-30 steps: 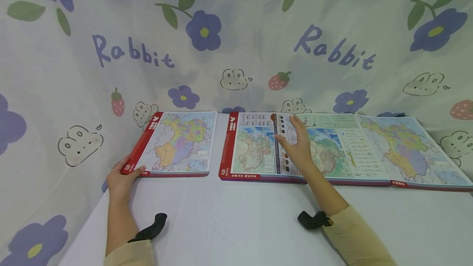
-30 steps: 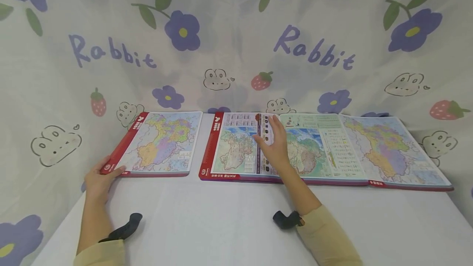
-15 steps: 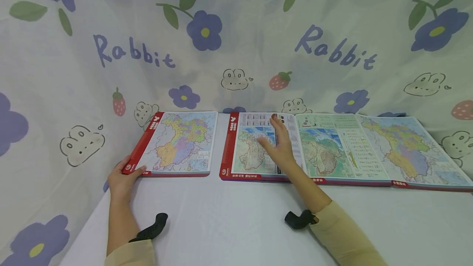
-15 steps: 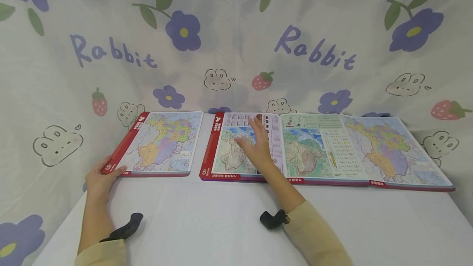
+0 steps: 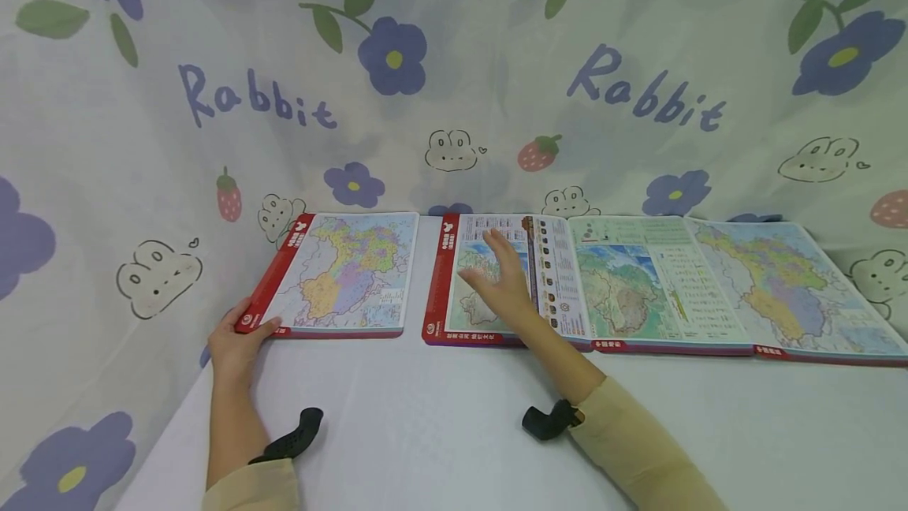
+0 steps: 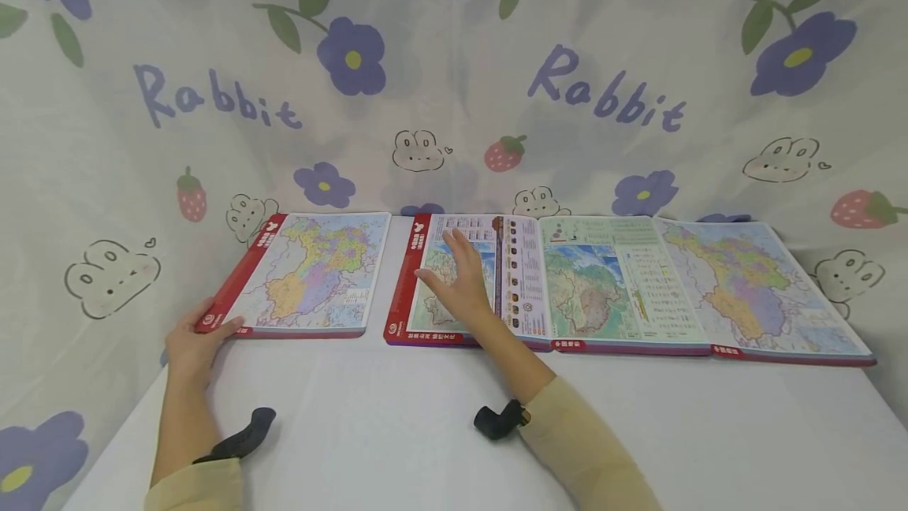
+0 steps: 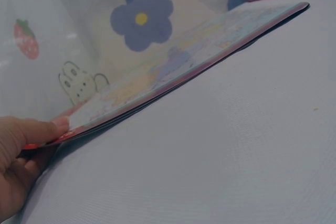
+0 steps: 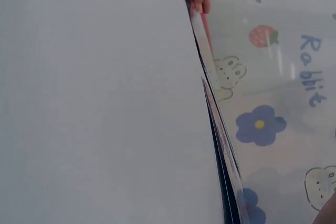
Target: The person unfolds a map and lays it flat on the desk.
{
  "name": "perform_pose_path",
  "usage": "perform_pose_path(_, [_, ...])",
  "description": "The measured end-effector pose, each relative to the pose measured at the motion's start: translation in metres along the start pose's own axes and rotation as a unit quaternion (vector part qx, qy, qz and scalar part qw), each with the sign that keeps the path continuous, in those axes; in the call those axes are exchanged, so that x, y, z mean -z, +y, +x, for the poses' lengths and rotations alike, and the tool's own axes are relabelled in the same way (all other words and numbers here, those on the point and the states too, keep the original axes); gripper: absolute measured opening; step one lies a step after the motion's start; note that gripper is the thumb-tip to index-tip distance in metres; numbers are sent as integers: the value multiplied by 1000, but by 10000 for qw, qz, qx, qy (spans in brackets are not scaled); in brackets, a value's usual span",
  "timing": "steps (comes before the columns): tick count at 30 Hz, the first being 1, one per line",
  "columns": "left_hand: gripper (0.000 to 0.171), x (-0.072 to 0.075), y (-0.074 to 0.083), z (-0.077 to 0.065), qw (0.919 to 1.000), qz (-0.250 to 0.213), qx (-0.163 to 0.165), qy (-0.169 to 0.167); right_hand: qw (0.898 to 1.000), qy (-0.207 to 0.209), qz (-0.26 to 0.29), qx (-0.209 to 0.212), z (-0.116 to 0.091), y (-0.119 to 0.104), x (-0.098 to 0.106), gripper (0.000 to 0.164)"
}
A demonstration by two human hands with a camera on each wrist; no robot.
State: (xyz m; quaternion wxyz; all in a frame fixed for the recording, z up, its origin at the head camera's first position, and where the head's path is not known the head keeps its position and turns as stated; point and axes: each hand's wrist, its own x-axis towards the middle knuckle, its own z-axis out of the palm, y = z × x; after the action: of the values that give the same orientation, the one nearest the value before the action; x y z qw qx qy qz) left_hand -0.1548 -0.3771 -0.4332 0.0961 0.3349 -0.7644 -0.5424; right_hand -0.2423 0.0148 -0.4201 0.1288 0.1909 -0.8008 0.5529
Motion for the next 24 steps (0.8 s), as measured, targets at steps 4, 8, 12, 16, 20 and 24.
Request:
perform_pose_path(4, [75, 0, 1, -1, 10000, -7, -24, -3, 9999, -117, -25, -46, 1, -6, -12, 74])
perform_pose_path(8, [75, 0, 1, -1, 10000, -36, -17, 0, 9992, -252, -15, -314, 0, -12, -23, 76])
perform_pose_path(12, [76, 0, 1, -2, 10000, -58, 14, 4, 9986, -383, -7, -369, -1, -15, -36, 75])
perform_pose_path(16, [76, 0, 1, -2, 10000, -74, 25, 8, 9978, -586, 38, -301, -3, -16, -49, 74])
perform_pose_path(20, [75, 0, 1, -2, 10000, -70, 40, -8, 9959, -843, -63, -335, -4, -17, -61, 74])
perform_pose_path(24, [76, 1, 1, -1, 10000, -34, 67, -40, 9930, -1068, -272, -414, -4, -19, -72, 75])
